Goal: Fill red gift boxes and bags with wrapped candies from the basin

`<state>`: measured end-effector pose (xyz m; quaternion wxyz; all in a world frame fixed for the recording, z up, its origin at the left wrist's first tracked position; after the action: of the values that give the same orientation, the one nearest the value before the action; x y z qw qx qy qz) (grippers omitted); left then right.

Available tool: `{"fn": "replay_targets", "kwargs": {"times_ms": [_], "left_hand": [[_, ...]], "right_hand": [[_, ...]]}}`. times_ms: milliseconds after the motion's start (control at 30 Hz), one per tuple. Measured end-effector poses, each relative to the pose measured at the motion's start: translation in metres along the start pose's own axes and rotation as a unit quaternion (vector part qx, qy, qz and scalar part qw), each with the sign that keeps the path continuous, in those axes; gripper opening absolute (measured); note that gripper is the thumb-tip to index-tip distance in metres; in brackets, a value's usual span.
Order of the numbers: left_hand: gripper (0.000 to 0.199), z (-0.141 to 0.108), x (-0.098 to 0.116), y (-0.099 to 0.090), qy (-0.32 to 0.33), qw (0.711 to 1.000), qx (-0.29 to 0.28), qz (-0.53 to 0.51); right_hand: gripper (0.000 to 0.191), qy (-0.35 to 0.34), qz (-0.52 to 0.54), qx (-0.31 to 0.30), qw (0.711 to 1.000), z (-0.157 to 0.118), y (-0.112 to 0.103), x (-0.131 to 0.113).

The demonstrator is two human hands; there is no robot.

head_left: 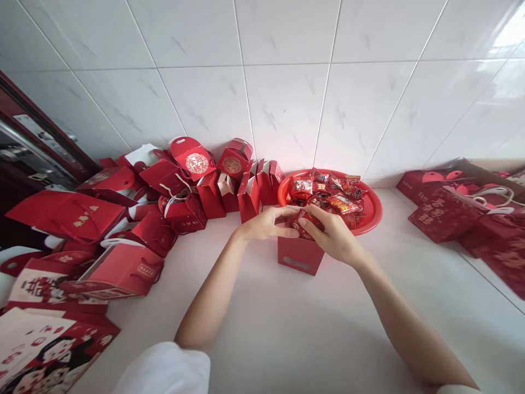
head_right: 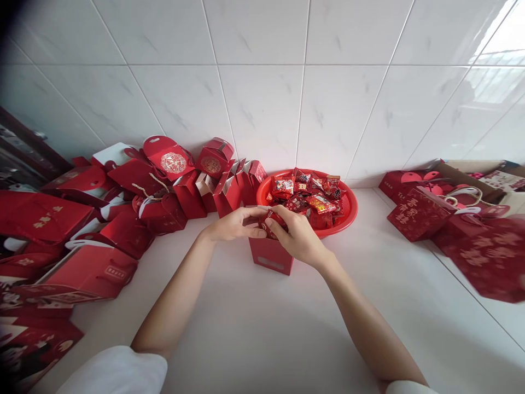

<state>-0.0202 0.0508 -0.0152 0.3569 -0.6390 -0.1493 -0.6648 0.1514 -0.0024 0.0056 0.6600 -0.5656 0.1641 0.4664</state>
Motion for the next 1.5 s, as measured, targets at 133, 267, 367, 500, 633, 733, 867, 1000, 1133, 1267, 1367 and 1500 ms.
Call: {"fn": "replay_targets", "kwargs": {"times_ms": [133,267,367,500,633,733,867,1000,1133,1267,1367,1500], "left_hand": [[0.047,0.0,0.001,0.0,0.007,1.0,-0.006,0.009],[0.045,0.0,0.002,0.0,0.004,1.0,-0.009,0.017],[0.046,0.0,0.001,0.0,0.004,1.0,-0.003,0.018],[0.052,0.0,0.0,0.0,-0.001,1.0,-0.001,0.021],[0.051,0.0,0.002,0.0,0.007,0.999,-0.011,0.037],[0.047,0.0,0.004,0.0,0.009,0.999,-0.014,0.036],[0.048,0.0,0.003,0.0,0.003,1.0,-0.013,0.022],[0.045,0.0,0.002,0.0,0.013,1.0,-0.017,0.015],[0.043,0.001,0.001,0.0,0.023,1.0,-0.019,0.008],[0.041,0.001,0.002,-0.001,0.028,0.999,-0.005,0.024],[0.038,0.001,0.001,-0.001,0.018,0.999,0.007,0.049],[0.037,0.0,0.0,-0.001,0.029,0.994,0.031,0.103]], "right_hand": [[0.014,-0.006,-0.011,0.0,1.0,0.0,0.001,0.002],[0.012,-0.007,-0.008,0.0,1.0,0.0,0.001,0.005],[0.014,-0.006,-0.008,0.01,1.0,0.0,0.0,0.007],[0.027,0.0,-0.029,0.002,1.0,-0.001,-0.002,0.007],[0.04,-0.035,-0.019,-0.024,0.999,0.0,-0.002,0.001],[0.046,-0.044,-0.016,-0.04,0.998,-0.001,-0.001,0.0],[0.058,-0.041,0.014,-0.054,0.998,-0.001,0.0,0.002],[0.054,-0.044,0.024,-0.05,0.997,-0.001,0.0,0.002],[0.044,-0.036,0.03,-0.051,0.998,-0.001,-0.002,0.003],[0.027,-0.03,0.054,-0.02,0.998,-0.003,-0.011,0.005],[0.017,-0.033,0.054,0.056,0.996,-0.004,-0.023,0.006],[0.021,-0.014,0.033,0.144,0.989,-0.005,-0.036,0.009]]}}
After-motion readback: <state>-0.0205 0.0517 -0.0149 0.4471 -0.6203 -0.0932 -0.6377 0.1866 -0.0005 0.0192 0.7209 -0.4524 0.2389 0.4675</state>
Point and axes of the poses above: each hand's wrist, its own z-axis towards the middle knuckle, its own y-axis out of the palm, x = y × z, the point moved 3 cm from there along z, towards the middle knuckle, and after that the axes turned 4 degrees about y, right-handed, at the moved point
